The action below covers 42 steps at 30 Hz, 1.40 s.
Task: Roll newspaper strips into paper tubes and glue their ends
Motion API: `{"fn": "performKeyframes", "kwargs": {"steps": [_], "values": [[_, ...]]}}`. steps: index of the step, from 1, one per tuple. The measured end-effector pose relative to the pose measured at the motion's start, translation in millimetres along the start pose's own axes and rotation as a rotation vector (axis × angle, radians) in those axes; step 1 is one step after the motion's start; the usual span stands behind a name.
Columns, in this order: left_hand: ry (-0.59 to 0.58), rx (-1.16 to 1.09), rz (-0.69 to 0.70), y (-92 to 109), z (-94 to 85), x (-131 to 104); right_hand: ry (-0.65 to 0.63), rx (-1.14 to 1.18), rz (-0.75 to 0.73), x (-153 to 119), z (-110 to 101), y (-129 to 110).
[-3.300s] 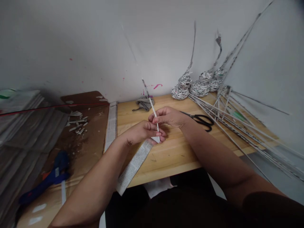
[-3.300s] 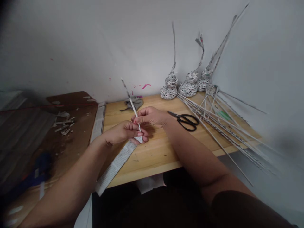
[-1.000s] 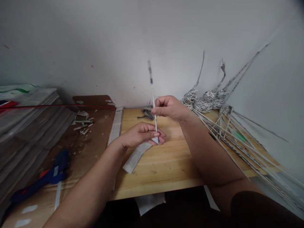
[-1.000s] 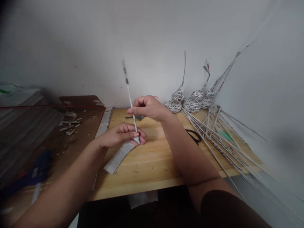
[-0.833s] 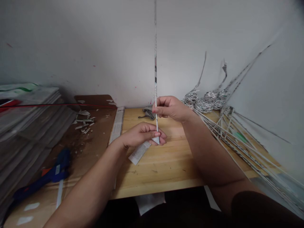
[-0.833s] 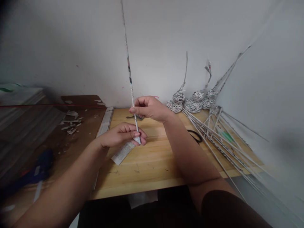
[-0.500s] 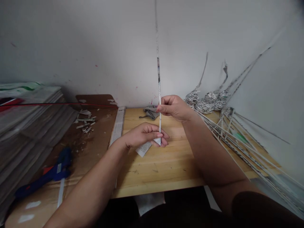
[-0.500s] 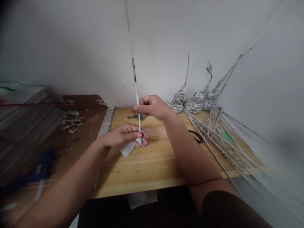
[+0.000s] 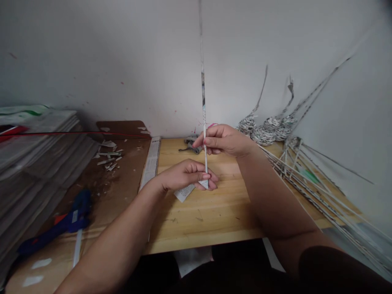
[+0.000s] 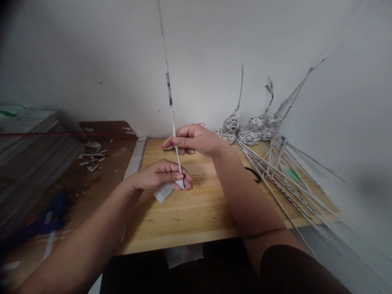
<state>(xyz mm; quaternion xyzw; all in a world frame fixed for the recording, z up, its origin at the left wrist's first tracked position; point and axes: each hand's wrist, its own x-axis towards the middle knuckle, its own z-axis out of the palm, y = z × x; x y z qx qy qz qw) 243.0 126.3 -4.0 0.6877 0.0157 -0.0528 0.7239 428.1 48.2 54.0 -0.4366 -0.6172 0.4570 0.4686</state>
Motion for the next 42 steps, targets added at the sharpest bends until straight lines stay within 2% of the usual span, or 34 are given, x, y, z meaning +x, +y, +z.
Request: {"fn": "performKeyframes", "kwargs": {"steps": [6, 9, 11, 16, 23, 30, 36, 42], "values": [[0.012, 0.035, 0.018, -1.6, -1.1, 1.4, 0.169, 0.096, 0.012, 8.2, 2.9, 2.8], [0.012, 0.048, 0.015, -1.5, -0.5, 1.7, 0.211, 0.11, -0.007, 9.1, 3.3, 2.6], [0.011, 0.036, 0.012, -1.1, -0.3, 1.1, 0.198, 0.097, -0.017, 7.0, 3.4, 0.9], [-0.004, 0.02, -0.013, -1.6, -0.6, -0.2, 0.057, 0.065, 0.017, 1.3, 1.5, -1.9], [-0.038, -0.029, -0.029, -3.2, 1.1, 1.4, 0.175, 0.117, 0.033, 8.0, -0.5, 6.8], [-0.035, -0.001, -0.031, -4.9, 0.4, 1.2, 0.09, 0.122, 0.03, 2.9, -0.4, 2.6], [-0.031, 0.013, -0.029, -6.5, 0.0, 2.4, 0.216, 0.105, -0.028, 7.3, 0.2, 3.6], [-0.074, 0.007, -0.035, -6.9, 0.2, 2.4, 0.08, 0.156, 0.015, 2.9, -1.4, 3.6]]}}
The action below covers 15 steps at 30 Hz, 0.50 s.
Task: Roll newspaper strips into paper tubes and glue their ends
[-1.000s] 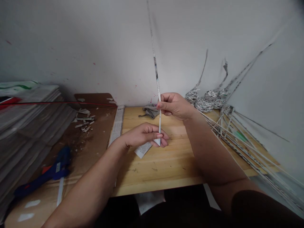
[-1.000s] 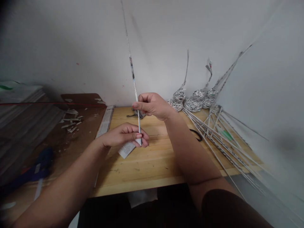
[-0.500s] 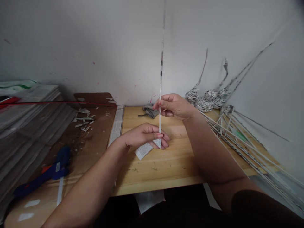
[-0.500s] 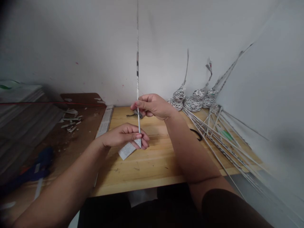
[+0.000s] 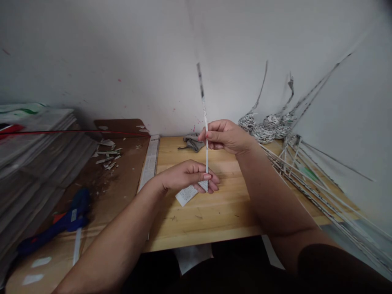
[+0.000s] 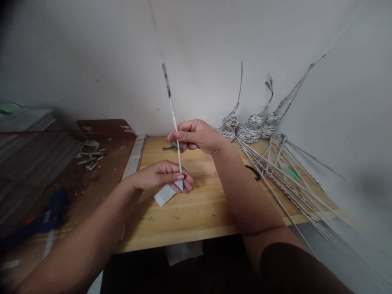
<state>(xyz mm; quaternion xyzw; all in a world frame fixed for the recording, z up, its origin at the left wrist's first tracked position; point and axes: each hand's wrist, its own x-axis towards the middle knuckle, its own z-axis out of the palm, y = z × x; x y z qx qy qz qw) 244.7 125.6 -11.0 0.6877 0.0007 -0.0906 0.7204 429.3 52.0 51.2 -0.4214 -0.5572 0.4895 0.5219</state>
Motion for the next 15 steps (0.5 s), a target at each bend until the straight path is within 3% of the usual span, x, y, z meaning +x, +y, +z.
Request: {"fn": "performKeyframes", "kwargs": {"steps": [6, 15], "values": [[-0.015, -0.037, -0.017, -0.2, 1.5, -0.7, 0.116, 0.052, -0.028, 4.8, -0.6, 3.4], [-0.038, -0.095, -0.033, 0.8, 2.2, -1.1, 0.065, 0.026, -0.024, 0.8, 1.7, 1.6]]}}
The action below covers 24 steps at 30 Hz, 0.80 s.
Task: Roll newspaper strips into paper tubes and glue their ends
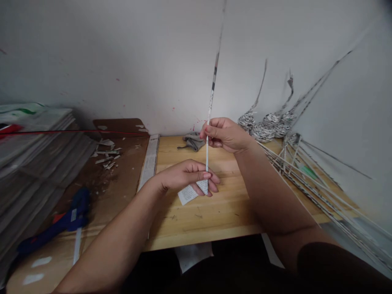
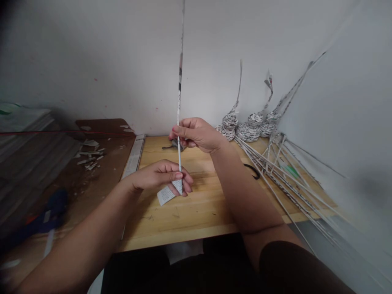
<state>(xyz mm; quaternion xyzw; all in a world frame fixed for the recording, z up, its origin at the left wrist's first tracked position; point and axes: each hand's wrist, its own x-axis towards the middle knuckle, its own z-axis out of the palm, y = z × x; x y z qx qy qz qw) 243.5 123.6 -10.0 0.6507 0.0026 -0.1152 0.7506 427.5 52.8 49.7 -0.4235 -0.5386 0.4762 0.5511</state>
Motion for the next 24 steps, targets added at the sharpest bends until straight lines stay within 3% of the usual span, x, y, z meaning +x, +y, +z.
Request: {"fn": "performKeyframes", "kwargs": {"steps": [18, 24], "values": [[-0.034, 0.004, -0.035, -0.1, 1.8, 1.0, 0.174, 0.023, 0.033, 7.3, -2.8, 3.4], [-0.043, 0.038, -0.042, -1.7, 1.5, 1.7, -0.018, 0.018, 0.023, -1.8, -6.0, -3.4]]}}
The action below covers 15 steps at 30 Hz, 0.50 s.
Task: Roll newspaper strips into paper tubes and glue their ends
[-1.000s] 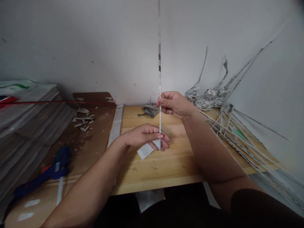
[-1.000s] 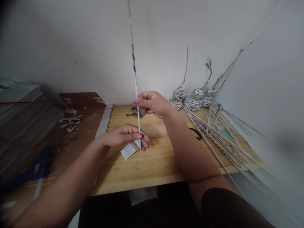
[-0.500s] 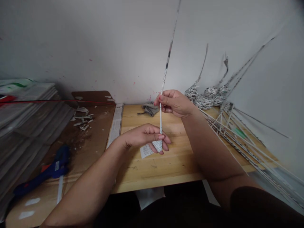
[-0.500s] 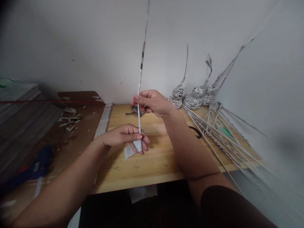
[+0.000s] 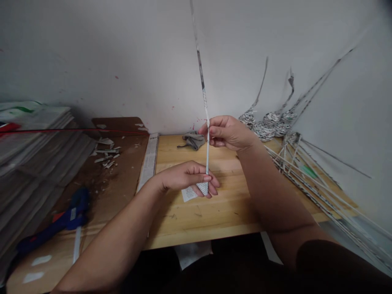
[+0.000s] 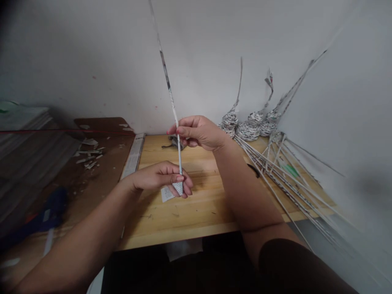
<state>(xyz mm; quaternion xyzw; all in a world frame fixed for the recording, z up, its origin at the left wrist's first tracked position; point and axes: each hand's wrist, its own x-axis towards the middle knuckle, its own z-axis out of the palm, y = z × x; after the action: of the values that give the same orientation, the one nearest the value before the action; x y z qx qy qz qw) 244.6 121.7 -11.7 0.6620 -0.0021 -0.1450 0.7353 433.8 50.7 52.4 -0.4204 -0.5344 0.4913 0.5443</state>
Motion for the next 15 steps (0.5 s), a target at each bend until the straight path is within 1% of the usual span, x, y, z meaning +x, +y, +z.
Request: {"fn": "performKeyframes", "kwargs": {"steps": [2, 6, 11, 15], "values": [[0.0, 0.012, -0.009, 0.2, 0.8, 0.7, -0.011, -0.008, -0.015, -1.3, 0.0, -1.0], [-0.016, 0.016, -0.033, 0.1, 1.4, 1.1, 0.018, -0.039, -0.012, 1.8, 1.5, 1.4], [-0.012, -0.009, -0.028, -0.3, -0.8, -0.5, 0.06, -0.051, -0.036, 5.4, 2.4, 5.2], [-0.013, 0.022, -0.036, -0.7, -2.3, -0.2, 0.081, -0.141, -0.034, 4.6, 3.5, 3.8]]}}
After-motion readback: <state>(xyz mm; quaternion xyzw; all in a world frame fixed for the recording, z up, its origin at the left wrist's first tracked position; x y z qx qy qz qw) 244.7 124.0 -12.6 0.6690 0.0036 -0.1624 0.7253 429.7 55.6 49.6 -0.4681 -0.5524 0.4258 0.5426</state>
